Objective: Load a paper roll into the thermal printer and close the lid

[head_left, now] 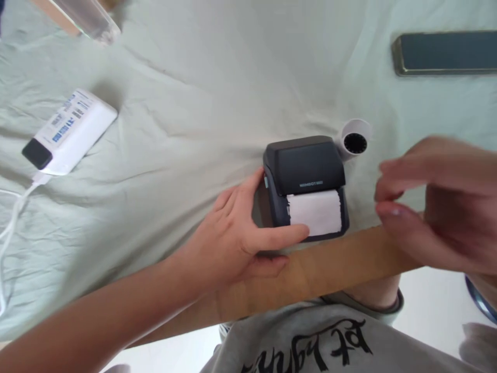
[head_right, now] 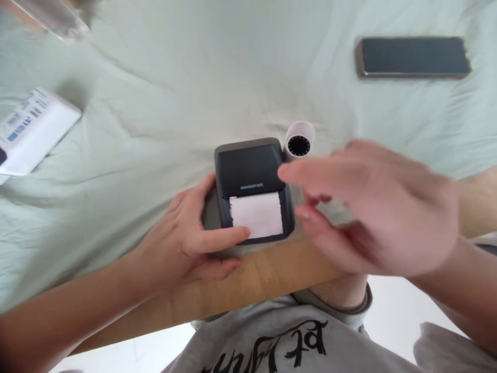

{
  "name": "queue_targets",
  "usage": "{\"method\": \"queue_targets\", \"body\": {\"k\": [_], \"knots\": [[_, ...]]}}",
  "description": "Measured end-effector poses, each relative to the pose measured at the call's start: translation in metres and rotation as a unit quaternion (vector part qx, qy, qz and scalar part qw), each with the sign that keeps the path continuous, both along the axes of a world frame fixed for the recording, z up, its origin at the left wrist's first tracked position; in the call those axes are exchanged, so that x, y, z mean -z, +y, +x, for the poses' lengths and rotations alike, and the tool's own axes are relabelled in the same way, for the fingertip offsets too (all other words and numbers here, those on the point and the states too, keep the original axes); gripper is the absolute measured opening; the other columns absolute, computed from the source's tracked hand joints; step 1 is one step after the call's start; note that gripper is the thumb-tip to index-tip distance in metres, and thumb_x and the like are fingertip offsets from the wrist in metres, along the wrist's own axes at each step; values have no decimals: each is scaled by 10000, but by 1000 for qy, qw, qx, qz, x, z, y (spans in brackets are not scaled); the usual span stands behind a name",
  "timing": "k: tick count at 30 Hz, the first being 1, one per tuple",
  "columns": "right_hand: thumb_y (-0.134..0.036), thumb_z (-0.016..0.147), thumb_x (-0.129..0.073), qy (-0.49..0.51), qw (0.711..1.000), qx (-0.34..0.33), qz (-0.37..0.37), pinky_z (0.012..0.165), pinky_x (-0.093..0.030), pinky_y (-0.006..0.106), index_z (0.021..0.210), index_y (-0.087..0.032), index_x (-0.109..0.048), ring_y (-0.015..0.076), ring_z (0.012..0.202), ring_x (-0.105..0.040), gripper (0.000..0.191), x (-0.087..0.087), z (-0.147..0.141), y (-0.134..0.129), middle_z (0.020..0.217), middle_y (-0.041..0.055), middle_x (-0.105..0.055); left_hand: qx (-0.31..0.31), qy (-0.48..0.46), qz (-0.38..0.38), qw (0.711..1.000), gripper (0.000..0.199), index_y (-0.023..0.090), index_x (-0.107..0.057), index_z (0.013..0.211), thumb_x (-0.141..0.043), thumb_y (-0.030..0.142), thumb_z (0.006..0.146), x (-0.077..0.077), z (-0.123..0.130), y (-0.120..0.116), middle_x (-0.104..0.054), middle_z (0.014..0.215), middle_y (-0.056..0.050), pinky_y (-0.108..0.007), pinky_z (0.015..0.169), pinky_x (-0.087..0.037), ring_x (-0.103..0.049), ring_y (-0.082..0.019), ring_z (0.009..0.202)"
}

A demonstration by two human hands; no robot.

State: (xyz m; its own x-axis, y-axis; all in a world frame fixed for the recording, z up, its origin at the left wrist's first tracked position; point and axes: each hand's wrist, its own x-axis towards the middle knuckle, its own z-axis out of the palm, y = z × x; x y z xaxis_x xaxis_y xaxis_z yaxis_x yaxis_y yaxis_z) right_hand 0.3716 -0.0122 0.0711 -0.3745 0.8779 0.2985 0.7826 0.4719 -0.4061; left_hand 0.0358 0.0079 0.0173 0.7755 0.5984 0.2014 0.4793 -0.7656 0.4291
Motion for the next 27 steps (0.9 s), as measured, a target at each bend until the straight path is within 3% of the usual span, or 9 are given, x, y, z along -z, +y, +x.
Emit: {"method": "queue_targets", "body": {"k": [2, 4, 7, 10, 14, 18, 22, 27], "knots": [[-291, 1189, -594, -17, 998, -53, 32, 706, -643, 337, 1502, -363, -686, 157, 733, -744, 334, 11, -1, -4, 925, 0, -771, 4, -1, 0, 1000, 580, 390, -824, 1416, -1046, 508, 894, 0, -1, 0, -483, 1949, -151, -713, 1309, -624, -538, -518, 1782], [-196, 1183, -511, -37, 995, -87, 44, 661, -632, 308, 1636, -332, -592, 157, 742, -746, 479, 20, -5, -3, 1004, 12, -782, -1, -16, 6, 1000, 624, 396, -765, 1513, -982, 577, 957, 3, -2, 1, -476, 1949, -179, -723, 1296, -634, -557, -512, 1772], [-147, 1148, -483, -38, 993, -102, 52, 605, -568, 293, 1754, -320, -491, 164, 752, -727, 631, 30, -10, 1, 1042, 24, -750, -26, -60, 22, 998, 850, 342, -516, 1795, -806, 678, 1069, 6, -2, 2, -539, 1869, -266, -701, 1239, -682, -650, -477, 1691], [-111, 1144, -505, -49, 992, -96, 72, 629, -541, 291, 1719, -275, -518, 149, 729, -686, 599, 34, -10, -1, 986, 10, -721, -41, -70, 35, 996, 1015, 257, -306, 1922, -780, 554, 1076, 7, -1, 2, -587, 1808, -297, -659, 1221, -700, -707, -471, 1624], [-90, 1147, -544, -94, 986, -76, 117, 585, -441, 320, 1621, -270, -600, 131, 623, -587, 510, 33, -7, -4, 850, -40, -674, -43, -59, 39, 997, 1016, 287, -287, 1913, -794, 433, 1044, 4, 0, 1, -584, 1808, -286, -666, 1218, -702, -707, -486, 1621], [-61, 1116, -511, -89, 988, -59, 114, 560, -415, 317, 1569, -255, -692, 129, 613, -583, 525, 33, -11, -4, 826, -30, -671, -42, -45, 43, 997, 936, 256, -281, 1895, -710, 406, 1076, -1, 1, 1, -577, 1786, -306, -664, 1205, -720, -704, -473, 1637], [-78, 1126, -522, -87, 989, -46, 110, 540, -369, 320, 1543, -293, -766, 132, 592, -540, 529, 38, -11, -2, 786, -29, -649, -51, -33, 81, 995, 911, 249, -346, 1857, -746, 381, 1050, -2, 3, 0, -609, 1758, -308, -639, 1175, -737, -755, -464, 1570], [-109, 1128, -508, -30, 992, -81, 92, 610, -479, 285, 1565, -293, -698, 129, 679, -692, 510, 45, -5, 4, 969, -22, -820, -58, -43, 88, 993, 1126, 234, -241, 1895, -847, 486, 981, 4, 4, 2, -652, 1742, -329, -658, 1144, -735, -771, -519, 1545]]}}
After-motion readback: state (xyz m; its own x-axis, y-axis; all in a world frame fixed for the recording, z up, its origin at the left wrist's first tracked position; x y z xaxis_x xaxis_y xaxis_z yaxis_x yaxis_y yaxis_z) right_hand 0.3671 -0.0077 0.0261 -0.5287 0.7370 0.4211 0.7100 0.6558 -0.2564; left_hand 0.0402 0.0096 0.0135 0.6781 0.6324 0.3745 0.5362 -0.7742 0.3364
